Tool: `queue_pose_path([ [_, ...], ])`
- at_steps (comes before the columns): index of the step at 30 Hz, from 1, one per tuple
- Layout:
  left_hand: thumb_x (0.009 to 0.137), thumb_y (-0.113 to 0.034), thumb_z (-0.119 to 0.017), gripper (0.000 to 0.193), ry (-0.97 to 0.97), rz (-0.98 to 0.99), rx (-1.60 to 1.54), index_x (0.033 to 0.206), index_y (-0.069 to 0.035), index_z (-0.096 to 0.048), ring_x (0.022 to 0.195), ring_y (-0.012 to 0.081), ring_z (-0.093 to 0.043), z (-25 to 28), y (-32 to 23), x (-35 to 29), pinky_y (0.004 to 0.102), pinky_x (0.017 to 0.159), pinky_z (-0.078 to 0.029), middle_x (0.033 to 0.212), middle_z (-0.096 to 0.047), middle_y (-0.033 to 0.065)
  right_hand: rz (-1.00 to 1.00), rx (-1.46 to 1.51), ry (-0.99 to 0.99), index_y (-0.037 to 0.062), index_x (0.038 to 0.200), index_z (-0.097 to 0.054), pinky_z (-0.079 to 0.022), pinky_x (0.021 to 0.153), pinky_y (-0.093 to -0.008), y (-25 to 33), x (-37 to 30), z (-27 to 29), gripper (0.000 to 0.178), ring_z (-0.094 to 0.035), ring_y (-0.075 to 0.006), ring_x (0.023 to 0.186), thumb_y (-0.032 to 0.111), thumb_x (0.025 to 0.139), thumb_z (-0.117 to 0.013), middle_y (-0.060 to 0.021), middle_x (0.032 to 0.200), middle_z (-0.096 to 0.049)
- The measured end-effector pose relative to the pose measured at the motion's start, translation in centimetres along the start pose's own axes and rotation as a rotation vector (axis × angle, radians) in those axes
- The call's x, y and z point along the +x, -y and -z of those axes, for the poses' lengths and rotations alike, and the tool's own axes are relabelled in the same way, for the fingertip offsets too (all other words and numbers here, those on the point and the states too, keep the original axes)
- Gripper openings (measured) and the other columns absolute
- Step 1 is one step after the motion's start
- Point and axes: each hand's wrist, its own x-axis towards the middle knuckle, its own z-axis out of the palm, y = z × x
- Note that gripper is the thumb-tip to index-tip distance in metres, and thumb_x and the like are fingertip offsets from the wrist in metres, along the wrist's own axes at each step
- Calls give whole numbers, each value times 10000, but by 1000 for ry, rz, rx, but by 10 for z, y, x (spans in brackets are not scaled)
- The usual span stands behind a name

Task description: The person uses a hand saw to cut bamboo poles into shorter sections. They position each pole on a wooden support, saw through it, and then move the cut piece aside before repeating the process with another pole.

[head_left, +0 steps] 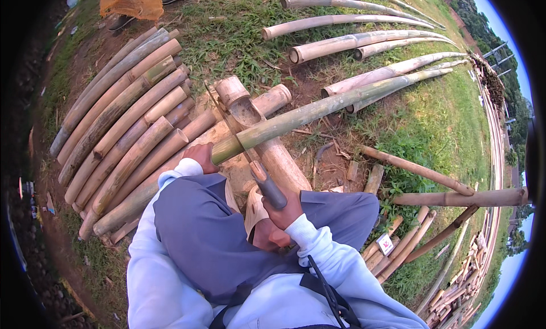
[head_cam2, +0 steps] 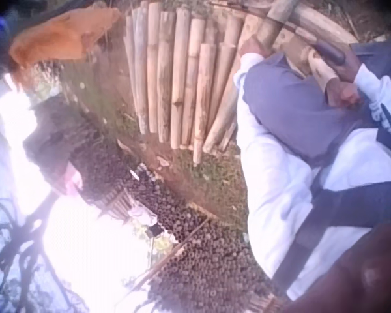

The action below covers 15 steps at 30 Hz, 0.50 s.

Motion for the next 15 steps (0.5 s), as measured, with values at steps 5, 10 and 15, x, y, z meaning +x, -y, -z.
queue_pose_path([
  [5, 644, -308, -798, 569, 42, -6, -54, 1103, -4, -653, 969, 454, -695, 7, 6, -5, 506, 901, -540, 996, -718, 280, -44, -116, 104, 25, 1048, -712, -517, 619, -307, 44, -96, 66, 234, -675, -158, 646, -6, 817, -698, -96, 712, -656],
  [10, 624, -324, -809, 555, 47, -50, -101, 1063, -11, -679, 956, 445, -697, 0, 17, 4, 494, 891, -545, 991, -721, 266, -111, 31, 93, 13, 1049, -708, -501, 612, -303, 41, -83, 55, 227, -629, -141, 627, 4, 822, -694, -93, 682, -636],
  [15, 602, -342, -829, 560, 10, -51, -111, 1052, -29, -714, 949, 416, -708, 6, 15, 16, 472, 882, -551, 1006, -734, 234, -89, 39, 24, -5, 1014, -676, -519, 620, -338, 3, -23, 10, 192, -648, -161, 637, 59, 836, -708, -115, 711, -657],
])
